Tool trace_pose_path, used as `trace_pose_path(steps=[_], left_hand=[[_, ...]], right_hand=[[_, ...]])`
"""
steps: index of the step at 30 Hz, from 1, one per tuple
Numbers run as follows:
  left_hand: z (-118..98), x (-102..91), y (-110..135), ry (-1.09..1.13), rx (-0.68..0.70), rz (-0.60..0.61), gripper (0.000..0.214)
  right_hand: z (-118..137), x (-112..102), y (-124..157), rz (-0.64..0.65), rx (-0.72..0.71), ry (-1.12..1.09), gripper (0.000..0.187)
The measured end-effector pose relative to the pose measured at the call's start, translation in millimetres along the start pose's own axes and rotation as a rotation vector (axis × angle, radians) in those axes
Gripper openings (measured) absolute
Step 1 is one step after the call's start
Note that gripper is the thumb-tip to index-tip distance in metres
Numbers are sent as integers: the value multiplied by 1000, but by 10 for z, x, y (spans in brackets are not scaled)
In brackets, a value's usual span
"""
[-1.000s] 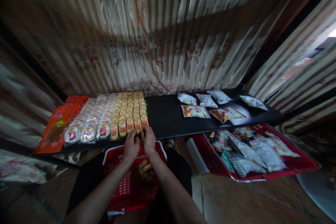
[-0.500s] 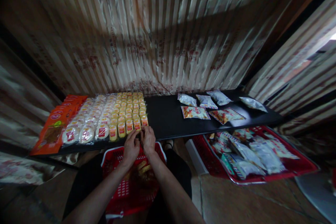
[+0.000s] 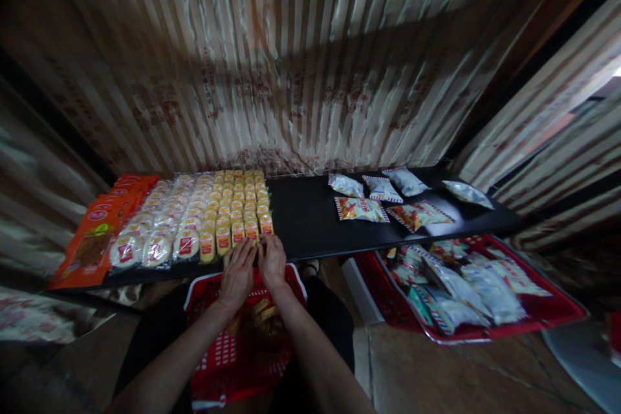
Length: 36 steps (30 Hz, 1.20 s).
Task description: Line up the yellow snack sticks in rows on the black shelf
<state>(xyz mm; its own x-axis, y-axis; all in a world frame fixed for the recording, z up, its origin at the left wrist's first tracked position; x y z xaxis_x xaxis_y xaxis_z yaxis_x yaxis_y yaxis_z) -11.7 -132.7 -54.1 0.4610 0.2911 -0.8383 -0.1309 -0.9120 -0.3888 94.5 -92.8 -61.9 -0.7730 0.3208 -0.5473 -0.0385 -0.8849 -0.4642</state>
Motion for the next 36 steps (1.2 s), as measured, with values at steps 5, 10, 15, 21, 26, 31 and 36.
trace_pose_path(steps=[5, 10, 15, 21, 26, 31, 36], left_hand=[[13, -5, 18, -9, 26, -14, 43], [34, 25, 35, -40, 42, -15, 42], [54, 38, 41, -48, 81, -38, 42], [60, 53, 29, -67, 90, -37, 43], [64, 70, 26, -76, 101, -31, 43], [68, 86, 47, -75, 126, -56, 46], [62, 84, 56, -110, 158, -93, 44]], right_hand=[[-8, -95, 13, -70, -6, -26, 19], [-67, -170, -58, -184, 1, 27, 24], [-136, -103, -133, -112, 3, 22, 31], [-122, -76, -124, -64, -17, 14, 32], [-130, -76, -123, -58, -8, 16, 31], [-137, -74, -100, -82, -30, 32, 30], [-152, -70, -86, -52, -58, 62, 32]])
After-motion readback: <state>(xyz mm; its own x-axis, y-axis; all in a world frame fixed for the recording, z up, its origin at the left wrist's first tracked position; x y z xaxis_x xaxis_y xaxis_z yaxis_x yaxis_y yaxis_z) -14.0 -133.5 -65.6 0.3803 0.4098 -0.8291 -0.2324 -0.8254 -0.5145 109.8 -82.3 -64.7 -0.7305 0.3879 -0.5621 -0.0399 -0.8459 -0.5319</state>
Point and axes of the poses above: each hand's wrist, its own y-axis away from the middle knuckle, its own x-axis out of the palm, z = x × y, the point moved 4 cm from there along -y, towards the middle knuckle, and after that the axes turned 5 degrees about -x, right-handed, at the moved point
